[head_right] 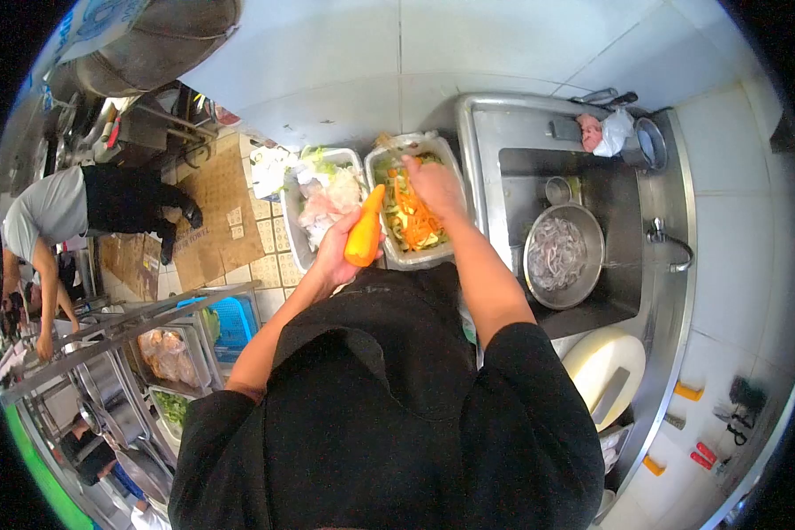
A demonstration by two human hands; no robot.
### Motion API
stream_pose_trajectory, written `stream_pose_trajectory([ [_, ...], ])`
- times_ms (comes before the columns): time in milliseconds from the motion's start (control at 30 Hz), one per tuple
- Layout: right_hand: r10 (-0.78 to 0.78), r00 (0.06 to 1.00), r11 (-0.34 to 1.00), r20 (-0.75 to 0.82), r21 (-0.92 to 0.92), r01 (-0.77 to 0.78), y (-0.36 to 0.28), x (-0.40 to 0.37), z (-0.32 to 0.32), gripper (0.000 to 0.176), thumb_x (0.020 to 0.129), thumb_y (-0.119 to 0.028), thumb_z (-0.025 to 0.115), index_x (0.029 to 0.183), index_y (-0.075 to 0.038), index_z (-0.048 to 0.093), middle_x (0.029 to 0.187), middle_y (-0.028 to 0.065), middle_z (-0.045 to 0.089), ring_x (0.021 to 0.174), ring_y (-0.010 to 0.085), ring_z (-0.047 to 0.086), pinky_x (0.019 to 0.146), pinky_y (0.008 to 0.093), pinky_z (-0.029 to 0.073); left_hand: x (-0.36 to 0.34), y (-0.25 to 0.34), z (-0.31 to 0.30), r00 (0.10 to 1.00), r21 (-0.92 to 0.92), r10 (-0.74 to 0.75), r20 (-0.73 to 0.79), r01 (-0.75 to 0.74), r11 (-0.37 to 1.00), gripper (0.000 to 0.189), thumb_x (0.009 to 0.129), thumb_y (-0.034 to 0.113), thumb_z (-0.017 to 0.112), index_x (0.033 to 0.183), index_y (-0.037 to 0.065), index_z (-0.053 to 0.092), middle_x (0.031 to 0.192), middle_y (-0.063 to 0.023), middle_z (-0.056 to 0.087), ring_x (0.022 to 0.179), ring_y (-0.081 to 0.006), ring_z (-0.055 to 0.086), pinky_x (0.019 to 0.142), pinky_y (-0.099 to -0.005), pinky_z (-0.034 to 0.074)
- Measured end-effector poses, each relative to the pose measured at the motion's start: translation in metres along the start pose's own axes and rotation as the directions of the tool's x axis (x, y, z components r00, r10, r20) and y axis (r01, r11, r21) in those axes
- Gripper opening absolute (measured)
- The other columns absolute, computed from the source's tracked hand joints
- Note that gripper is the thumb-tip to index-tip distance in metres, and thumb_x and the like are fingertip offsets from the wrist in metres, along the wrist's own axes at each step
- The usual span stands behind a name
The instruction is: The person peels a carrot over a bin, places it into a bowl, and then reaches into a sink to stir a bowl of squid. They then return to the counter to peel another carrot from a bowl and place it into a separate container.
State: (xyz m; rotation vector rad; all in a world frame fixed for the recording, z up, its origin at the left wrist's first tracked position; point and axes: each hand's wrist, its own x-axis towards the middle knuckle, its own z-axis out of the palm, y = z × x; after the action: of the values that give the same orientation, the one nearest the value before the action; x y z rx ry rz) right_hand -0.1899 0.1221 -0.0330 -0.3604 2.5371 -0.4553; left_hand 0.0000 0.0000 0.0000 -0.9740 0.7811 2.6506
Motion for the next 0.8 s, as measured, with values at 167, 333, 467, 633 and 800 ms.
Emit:
stream_pose_trajectory([
  [167,-0.059,0.997,0.998,-0.059,-0.019,0.058,0.011,-0.038,-0.015,0.074,0.094,-0.062,0.03,0.081,-0.002,0.072,0.082,0.0264,0.066,0.083,0.0396,0.066,0.075,0.0479,0.05,0.025,-0.005,-0.009,0.988,-0.035,0.006,-0.156,-0.011,0.999,0.038,0.099,0.035,0.041,0.117,0.003,0.051,0.093,-0.0117,0.061,0.083,-0.0249,0.063,0.068,-0.0434,0.055],
  [333,-0.381,0.914,0.923,-0.137,0.001,0.385,-0.014,-0.12,0.004,0.07,0.094,-0.06,0.036,0.068,-0.004,0.069,0.066,0.022,0.063,0.067,0.0394,0.065,0.061,0.0493,0.049,0.036,-0.001,-0.016,0.987,-0.164,0.034,-0.16,-0.06,0.985,0.035,0.101,0.035,0.038,0.115,0.005,0.05,0.092,-0.0105,0.06,0.078,-0.0246,0.061,0.064,-0.0417,0.051],
  [467,-0.402,0.895,0.912,-0.196,0.004,0.41,-0.011,-0.126,0.017,0.071,0.093,-0.06,0.035,0.065,-0.004,0.068,0.064,0.0212,0.063,0.065,0.04,0.064,0.061,0.0497,0.05,0.045,-0.006,-0.023,0.989,-0.182,0.039,-0.14,-0.064,0.981,0.034,0.101,0.035,0.038,0.115,0.006,0.05,0.092,-0.01,0.06,0.076,-0.0244,0.06,0.062,-0.0412,0.051],
  [633,-0.244,0.967,0.969,-0.08,-0.066,0.239,0.0,-0.068,0.024,0.073,0.094,-0.06,0.032,0.071,-0.002,0.07,0.071,0.0224,0.065,0.071,0.0401,0.065,0.065,0.0496,0.051,0.004,-0.004,0.004,0.993,0.063,0.005,-0.115,0.002,0.998,0.035,0.1,0.034,0.04,0.116,0.005,0.05,0.094,-0.0103,0.061,0.075,-0.0241,0.061,0.058,-0.0391,0.051],
  [800,-0.064,0.984,0.996,-0.167,-0.065,0.053,0.022,-0.013,0.0,0.079,0.093,-0.064,0.029,0.078,0.002,0.07,0.083,0.0282,0.066,0.084,0.0422,0.065,0.075,0.0506,0.05,-0.012,-0.004,-0.001,0.998,0.044,-0.026,0.053,0.024,0.999,0.038,0.099,0.035,0.041,0.118,0.004,0.051,0.094,-0.011,0.061,0.079,-0.0236,0.063,0.06,-0.0381,0.054],
])
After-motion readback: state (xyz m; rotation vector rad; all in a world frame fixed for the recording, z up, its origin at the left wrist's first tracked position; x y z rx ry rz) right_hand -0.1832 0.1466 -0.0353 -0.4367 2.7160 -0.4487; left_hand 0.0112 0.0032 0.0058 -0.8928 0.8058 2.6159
